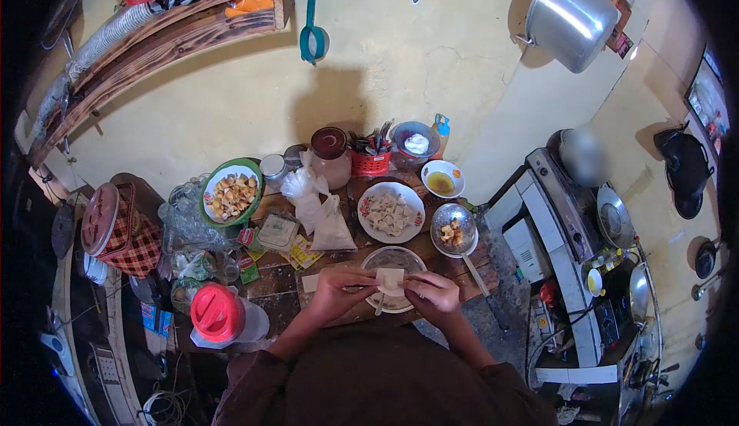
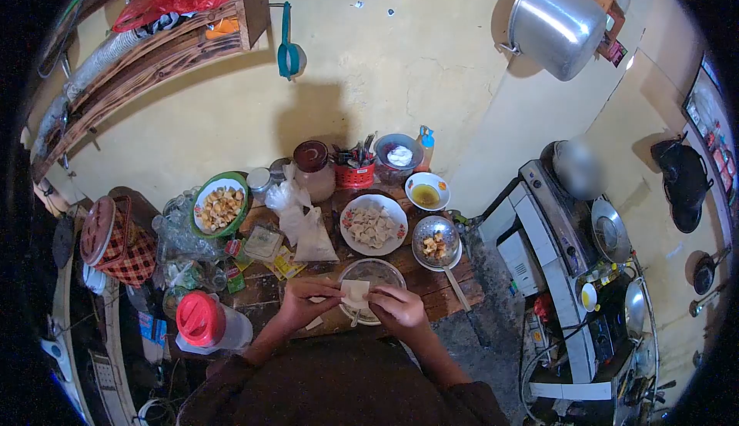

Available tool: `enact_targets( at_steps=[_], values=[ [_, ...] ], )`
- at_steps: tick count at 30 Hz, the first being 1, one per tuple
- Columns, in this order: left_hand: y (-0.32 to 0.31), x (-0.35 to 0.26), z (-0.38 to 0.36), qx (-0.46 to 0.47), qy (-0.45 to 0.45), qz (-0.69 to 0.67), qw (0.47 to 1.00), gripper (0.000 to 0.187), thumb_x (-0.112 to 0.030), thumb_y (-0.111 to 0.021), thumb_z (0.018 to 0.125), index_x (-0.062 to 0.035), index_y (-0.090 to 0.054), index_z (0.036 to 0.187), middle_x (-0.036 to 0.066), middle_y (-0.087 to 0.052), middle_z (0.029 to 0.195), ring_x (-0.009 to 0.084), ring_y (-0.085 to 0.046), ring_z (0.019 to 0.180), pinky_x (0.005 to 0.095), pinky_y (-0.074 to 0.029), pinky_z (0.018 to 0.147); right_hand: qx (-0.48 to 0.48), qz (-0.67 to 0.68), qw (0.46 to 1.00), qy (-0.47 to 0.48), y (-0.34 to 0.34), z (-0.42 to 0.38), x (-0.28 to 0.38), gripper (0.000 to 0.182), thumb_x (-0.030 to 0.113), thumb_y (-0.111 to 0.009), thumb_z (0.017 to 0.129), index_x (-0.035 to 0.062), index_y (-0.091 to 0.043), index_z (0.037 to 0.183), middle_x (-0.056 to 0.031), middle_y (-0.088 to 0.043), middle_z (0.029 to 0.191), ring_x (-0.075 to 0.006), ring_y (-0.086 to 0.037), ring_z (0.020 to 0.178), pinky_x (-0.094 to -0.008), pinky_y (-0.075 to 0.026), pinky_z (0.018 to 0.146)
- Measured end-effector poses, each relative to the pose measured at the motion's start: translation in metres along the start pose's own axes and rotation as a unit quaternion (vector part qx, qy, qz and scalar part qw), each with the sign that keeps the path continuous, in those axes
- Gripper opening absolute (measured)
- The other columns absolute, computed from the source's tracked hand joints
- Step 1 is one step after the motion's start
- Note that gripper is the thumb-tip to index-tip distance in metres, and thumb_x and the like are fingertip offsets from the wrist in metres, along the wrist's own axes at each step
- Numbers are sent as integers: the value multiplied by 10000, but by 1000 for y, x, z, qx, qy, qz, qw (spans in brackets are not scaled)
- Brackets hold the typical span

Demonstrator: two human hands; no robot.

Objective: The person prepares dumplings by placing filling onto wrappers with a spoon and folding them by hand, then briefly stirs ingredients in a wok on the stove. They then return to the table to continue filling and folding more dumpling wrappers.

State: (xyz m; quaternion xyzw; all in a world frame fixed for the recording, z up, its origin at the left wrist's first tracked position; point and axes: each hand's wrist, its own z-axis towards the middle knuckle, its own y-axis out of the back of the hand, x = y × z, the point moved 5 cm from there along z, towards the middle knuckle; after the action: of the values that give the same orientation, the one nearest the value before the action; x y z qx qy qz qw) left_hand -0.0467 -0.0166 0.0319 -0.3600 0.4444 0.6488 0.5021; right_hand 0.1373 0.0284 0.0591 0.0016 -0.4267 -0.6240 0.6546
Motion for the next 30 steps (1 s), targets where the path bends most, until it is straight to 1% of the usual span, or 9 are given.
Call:
enact_targets(
  at_steps=[5, 16, 18, 19, 20, 21, 24, 27, 30],
  values=[
    [-5, -12, 0, 1, -54, 103, 993, 156, -53, -718, 697, -61, -698, 852, 117, -670, 896, 225, -654, 835, 309, -523, 735, 29, -5, 1000, -8, 0, 4, 4, 159, 26, -700, 693, 38, -653, 845, -118, -635, 886, -253, -650, 784, -316, -533, 664],
    [-15, -19, 0, -34, -72, 50, 996, 151, -9, -706, 698, -32, -665, 841, 107, -668, 897, 202, -659, 798, 295, -535, 677, 19, 38, 997, -67, -5, 8, 2, 183, 32, -751, 645, 42, -642, 792, -90, -655, 854, -212, -653, 766, -289, -518, 668],
    [-18, -18, -2, -48, -64, 31, 996, 151, -3, -703, 707, -18, -654, 848, 103, -668, 893, 189, -659, 788, 287, -540, 672, -17, 72, 995, -73, 0, 14, 9, 293, 49, -728, 702, 30, -581, 955, -103, -655, 866, -211, -659, 784, -289, -518, 705],
    [-19, -12, -4, -56, -7, 0, 998, 153, 11, -695, 724, -7, -627, 859, 105, -657, 890, 177, -651, 804, 287, -540, 699, -17, 72, 995, -73, -1, 13, 9, 293, 49, -728, 702, 30, -581, 955, -103, -655, 866, -211, -659, 784, -289, -518, 705],
    [-21, -7, -6, -63, 50, -32, 996, 157, 25, -687, 741, 4, -599, 869, 107, -646, 887, 166, -643, 821, 288, -540, 727, -23, 100, 989, -107, -3, 9, 5, 374, 27, -724, 704, 18, -530, 1024, -100, -653, 865, -174, -647, 793, -283, -506, 725],
    [-23, -5, -8, -63, 50, -32, 996, 157, 25, -687, 741, 4, -599, 869, 107, -646, 887, 166, -643, 821, 288, -540, 727, -30, 128, 981, -141, -4, 6, 1, 454, 4, -719, 707, 5, -479, 1093, -96, -650, 864, -137, -635, 802, -278, -493, 744],
    [-24, -3, -9, -90, 19, -50, 994, 220, 37, -673, 753, -10, -535, 917, 94, -627, 907, 161, -635, 851, 292, -536, 738, -32, 171, 973, -153, -10, 2, -6, 511, -24, -694, 725, 11, -405, 1144, -97, -645, 869, -135, -627, 812, -281, -484, 774],
    [-25, -4, -8, -92, -5, -59, 994, 258, 50, -665, 753, -23, -506, 943, 89, -612, 909, 157, -628, 864, 291, -533, 744, -43, 146, 978, -139, -13, -1, -11, 512, 45, -721, 721, 39, -422, 1136, -82, -656, 847, -145, -641, 824, -271, -493, 727],
    [-26, -2, -7, -88, 8, -31, 996, 250, 44, -662, 758, -17, -506, 943, 89, -609, 905, 151, -627, 855, 291, -534, 736, -20, 168, 972, -164, -17, -5, -19, 487, 21, -703, 734, 35, -420, 1131, -93, -653, 863, -145, -636, 837, -272, -496, 749]
  ],
)
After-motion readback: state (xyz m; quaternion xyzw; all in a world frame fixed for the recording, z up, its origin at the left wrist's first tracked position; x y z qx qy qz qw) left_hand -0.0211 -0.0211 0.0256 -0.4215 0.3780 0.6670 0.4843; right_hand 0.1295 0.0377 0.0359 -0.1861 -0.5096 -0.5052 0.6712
